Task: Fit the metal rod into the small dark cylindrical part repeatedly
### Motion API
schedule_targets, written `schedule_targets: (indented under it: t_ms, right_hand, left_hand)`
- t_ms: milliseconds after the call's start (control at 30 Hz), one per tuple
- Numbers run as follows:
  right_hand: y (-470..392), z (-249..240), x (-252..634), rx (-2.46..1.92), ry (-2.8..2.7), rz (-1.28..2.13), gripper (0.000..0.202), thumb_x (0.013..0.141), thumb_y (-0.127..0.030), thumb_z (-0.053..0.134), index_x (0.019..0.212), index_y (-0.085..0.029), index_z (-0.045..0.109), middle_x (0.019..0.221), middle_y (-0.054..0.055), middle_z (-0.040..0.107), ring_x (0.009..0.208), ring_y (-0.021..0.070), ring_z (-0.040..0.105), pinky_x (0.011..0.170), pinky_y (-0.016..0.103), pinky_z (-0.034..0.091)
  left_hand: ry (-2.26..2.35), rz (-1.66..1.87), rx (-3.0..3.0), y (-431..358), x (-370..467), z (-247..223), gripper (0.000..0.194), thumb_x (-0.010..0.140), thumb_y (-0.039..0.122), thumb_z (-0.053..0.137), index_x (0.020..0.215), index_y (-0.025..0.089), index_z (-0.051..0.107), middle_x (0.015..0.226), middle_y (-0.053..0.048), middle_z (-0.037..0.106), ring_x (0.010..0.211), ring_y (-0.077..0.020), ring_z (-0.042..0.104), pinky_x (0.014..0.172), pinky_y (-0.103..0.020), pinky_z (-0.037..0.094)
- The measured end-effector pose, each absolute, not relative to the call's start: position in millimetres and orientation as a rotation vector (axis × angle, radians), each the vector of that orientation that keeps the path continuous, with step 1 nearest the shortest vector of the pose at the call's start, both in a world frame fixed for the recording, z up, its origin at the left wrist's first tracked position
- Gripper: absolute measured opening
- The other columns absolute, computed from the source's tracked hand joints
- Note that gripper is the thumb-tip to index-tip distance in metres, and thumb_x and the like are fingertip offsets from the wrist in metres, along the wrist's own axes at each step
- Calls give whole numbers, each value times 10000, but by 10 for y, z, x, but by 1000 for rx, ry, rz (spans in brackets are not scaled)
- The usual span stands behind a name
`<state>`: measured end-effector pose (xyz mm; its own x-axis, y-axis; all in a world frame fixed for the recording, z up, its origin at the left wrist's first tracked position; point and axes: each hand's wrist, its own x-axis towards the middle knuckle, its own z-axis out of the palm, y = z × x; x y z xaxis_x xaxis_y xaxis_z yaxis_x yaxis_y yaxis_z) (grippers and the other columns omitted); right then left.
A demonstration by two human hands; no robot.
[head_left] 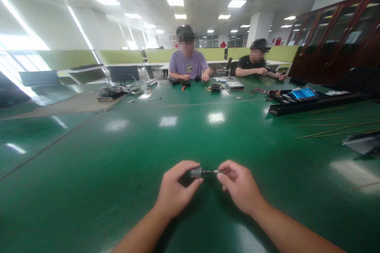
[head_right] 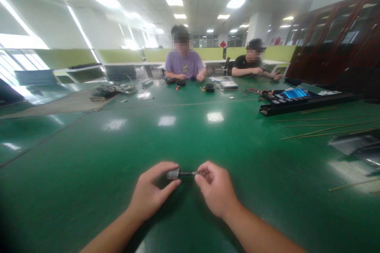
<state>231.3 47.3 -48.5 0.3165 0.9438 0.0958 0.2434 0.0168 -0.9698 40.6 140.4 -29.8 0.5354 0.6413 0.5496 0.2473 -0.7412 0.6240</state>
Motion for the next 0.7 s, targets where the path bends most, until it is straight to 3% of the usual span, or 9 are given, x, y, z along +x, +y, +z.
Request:
schedule_targets:
  t_ms: [167,400,600,700]
  right_hand:
    - [469,-486,2347,-1399,-1057,802,150,847,-322,602,831,-173,605,638,-12,602,542,139,565,527,239,410]
    - [504,-552,2396,-1225,-823,802,364,929,-426,459,648,-196,498,457,-43,467,423,121,456,466,241,386]
    - [555,-580,2340,-1242,-809,857,388,920,-478,450,645,-207,480,413,-68,409,365,112,422,415,233,347]
    - [581,-585,2320,-1263,-831,880,388,917,-488,450,645,-212,466,419,-72,409,361,109,423,408,229,340]
  left_hand:
    - [750,1095,2279,1415,402,-289,254,776,239,748,1025,240,698,1001,-28,720,921,-194,671,858,-312,523]
    - [1004,1091,2118,1439,390,-261,276,777,401,739,962,201,697,950,-51,711,874,-227,666,833,-356,513]
    - [1208,1259,1540,1562,403,-356,608,874,483,619,1384,181,484,981,-66,697,911,-200,666,848,-328,512]
    - [1180,1342,1180,1623,396,-323,415,914,398,597,1255,163,578,937,-53,682,865,-162,663,787,-266,514]
